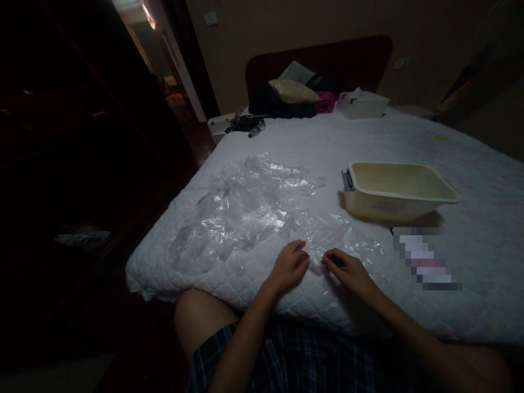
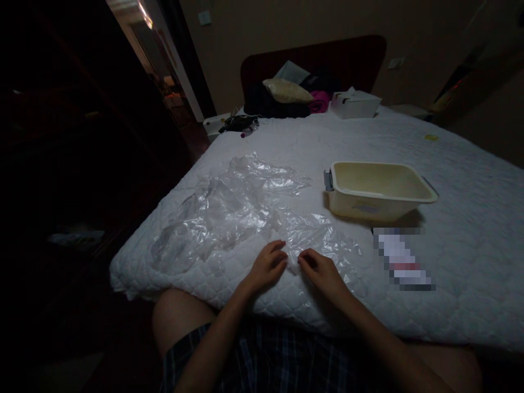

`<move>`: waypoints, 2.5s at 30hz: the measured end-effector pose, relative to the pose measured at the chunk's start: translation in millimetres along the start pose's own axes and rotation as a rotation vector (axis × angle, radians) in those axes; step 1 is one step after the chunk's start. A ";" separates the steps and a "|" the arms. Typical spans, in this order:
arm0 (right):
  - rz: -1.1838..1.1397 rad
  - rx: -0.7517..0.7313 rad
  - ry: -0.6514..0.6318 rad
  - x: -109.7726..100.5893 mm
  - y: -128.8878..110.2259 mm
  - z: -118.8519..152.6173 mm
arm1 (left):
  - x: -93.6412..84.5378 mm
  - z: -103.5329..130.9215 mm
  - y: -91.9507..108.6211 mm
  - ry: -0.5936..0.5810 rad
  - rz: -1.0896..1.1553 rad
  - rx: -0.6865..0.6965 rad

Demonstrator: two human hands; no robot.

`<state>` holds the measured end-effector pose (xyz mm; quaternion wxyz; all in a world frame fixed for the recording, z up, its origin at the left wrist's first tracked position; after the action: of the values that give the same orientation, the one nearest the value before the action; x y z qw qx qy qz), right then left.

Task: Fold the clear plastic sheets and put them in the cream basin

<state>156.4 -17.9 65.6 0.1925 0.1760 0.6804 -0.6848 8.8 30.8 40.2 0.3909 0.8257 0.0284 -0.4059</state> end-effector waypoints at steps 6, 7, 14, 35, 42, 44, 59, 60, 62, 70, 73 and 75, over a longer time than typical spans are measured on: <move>0.017 0.077 0.104 -12.3 14.1 -5.3 | 0.8 -1.4 1.1 -0.025 -0.037 -0.022; 0.037 0.080 0.116 -13.5 15.1 -5.7 | 0.7 -1.5 1.2 -0.028 -0.044 -0.025; 0.164 0.062 0.142 -19.0 20.4 -9.1 | 3.3 -3.8 0.1 -0.032 -0.095 -0.046; 0.508 -0.093 0.085 -20.7 29.0 -16.7 | 11.5 1.8 5.6 0.033 -0.243 0.120; 0.456 -0.047 0.104 -30.0 33.4 -15.5 | 9.1 1.8 2.5 0.053 -0.191 0.098; 0.451 -0.082 0.097 -31.3 27.1 -13.3 | 7.6 1.3 2.4 0.056 -0.177 0.083; 0.743 -0.260 -0.047 -15.4 9.4 -0.9 | 26.6 7.7 33.2 -0.018 -0.411 0.281; 0.758 -0.269 -0.044 -15.4 9.5 -0.1 | 27.1 7.7 33.5 -0.020 -0.425 0.289; 0.778 -0.307 -0.026 -15.7 7.9 4.0 | 27.5 8.0 34.7 -0.027 -0.450 0.307; 0.848 -0.517 0.045 -14.6 0.6 40.5 | 30.0 9.7 43.6 -0.076 -0.497 0.368; 0.841 -0.455 0.115 -21.7 5.0 41.5 | 32.1 8.9 42.1 -0.085 -0.485 0.355; 0.809 -0.423 0.129 -25.2 6.5 39.0 | 33.4 8.6 40.0 -0.093 -0.481 0.342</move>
<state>182.3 -56.3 73.2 0.4332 0.4265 0.6924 -0.3886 40.2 -11.7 38.8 0.1395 0.8297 0.1364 -0.5230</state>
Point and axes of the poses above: each hand's wrist, its own z-axis away from the middle knuckle, its own x-axis out of the palm, y = z × x, the point moved 6 cm from there along -z, towards the middle knuckle, and after that the axes turned 5 degrees about -y, right-handed, at the moved point
